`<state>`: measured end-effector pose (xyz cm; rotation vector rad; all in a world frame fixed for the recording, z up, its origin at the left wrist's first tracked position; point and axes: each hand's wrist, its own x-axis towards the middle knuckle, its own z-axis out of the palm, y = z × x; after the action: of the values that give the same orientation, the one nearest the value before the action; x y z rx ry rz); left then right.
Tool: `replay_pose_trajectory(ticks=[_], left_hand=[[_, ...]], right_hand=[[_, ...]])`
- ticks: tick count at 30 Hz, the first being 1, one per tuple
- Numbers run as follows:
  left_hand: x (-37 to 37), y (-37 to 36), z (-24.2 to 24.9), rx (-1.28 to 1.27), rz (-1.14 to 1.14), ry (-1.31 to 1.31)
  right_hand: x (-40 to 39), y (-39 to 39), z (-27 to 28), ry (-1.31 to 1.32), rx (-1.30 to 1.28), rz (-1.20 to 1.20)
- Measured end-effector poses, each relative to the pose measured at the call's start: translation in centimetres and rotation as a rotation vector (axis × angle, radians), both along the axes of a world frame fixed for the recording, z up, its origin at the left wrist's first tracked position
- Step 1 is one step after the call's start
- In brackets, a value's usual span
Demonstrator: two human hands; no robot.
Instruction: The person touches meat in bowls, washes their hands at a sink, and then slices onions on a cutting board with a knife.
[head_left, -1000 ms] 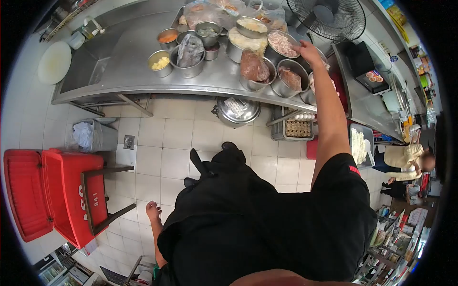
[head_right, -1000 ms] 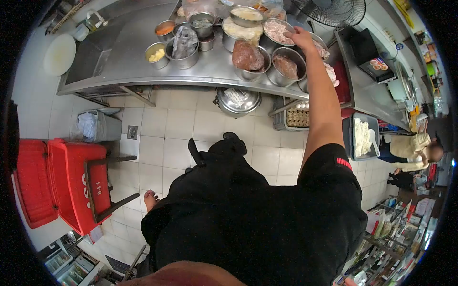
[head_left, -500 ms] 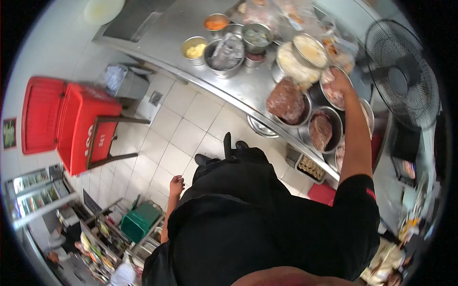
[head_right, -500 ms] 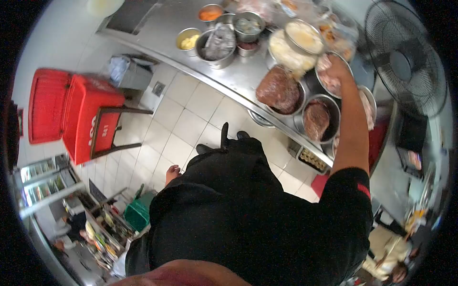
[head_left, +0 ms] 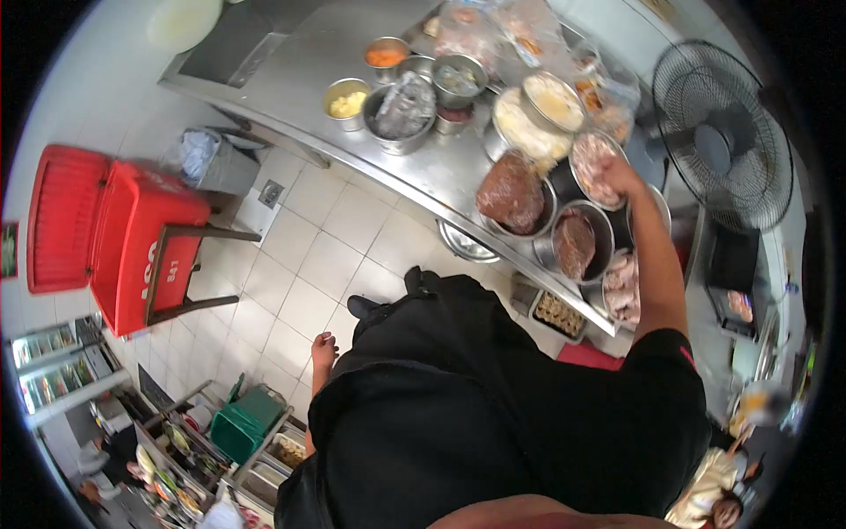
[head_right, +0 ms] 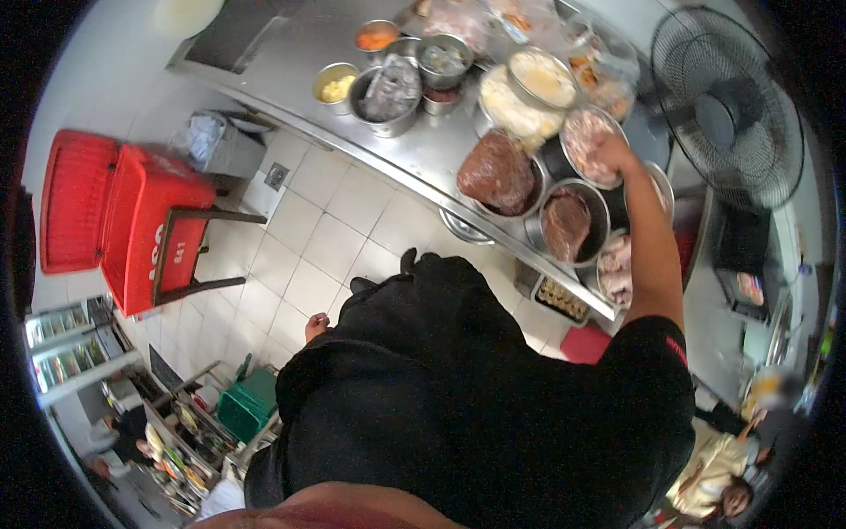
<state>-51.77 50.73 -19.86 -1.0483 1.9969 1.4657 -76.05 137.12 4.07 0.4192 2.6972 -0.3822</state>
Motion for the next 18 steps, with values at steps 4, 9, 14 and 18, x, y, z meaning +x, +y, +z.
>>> replay_pose_trajectory(ticks=[4,9,14,18], left_hand=[[3.5,-5.5,-7.1,0.072,-0.078,0.009],[-0.6,-8.5,-3.6,0.223,-0.093,0.034],[-4.5,-4.8,1.1,0.031,-0.012,-0.016],[-5.4,-3.7,0.9,0.014,-0.049,-0.011]], right_hand=[[0.7,1.9,0.6,0.065,-0.141,-0.291],[2.4,-4.0,0.1,0.083,0.108,-0.156],[3.2,-1.8,-0.1,-0.109,-0.118,-0.1],[-0.9,3.6,-1.7,-0.104,-0.092,-0.003]])
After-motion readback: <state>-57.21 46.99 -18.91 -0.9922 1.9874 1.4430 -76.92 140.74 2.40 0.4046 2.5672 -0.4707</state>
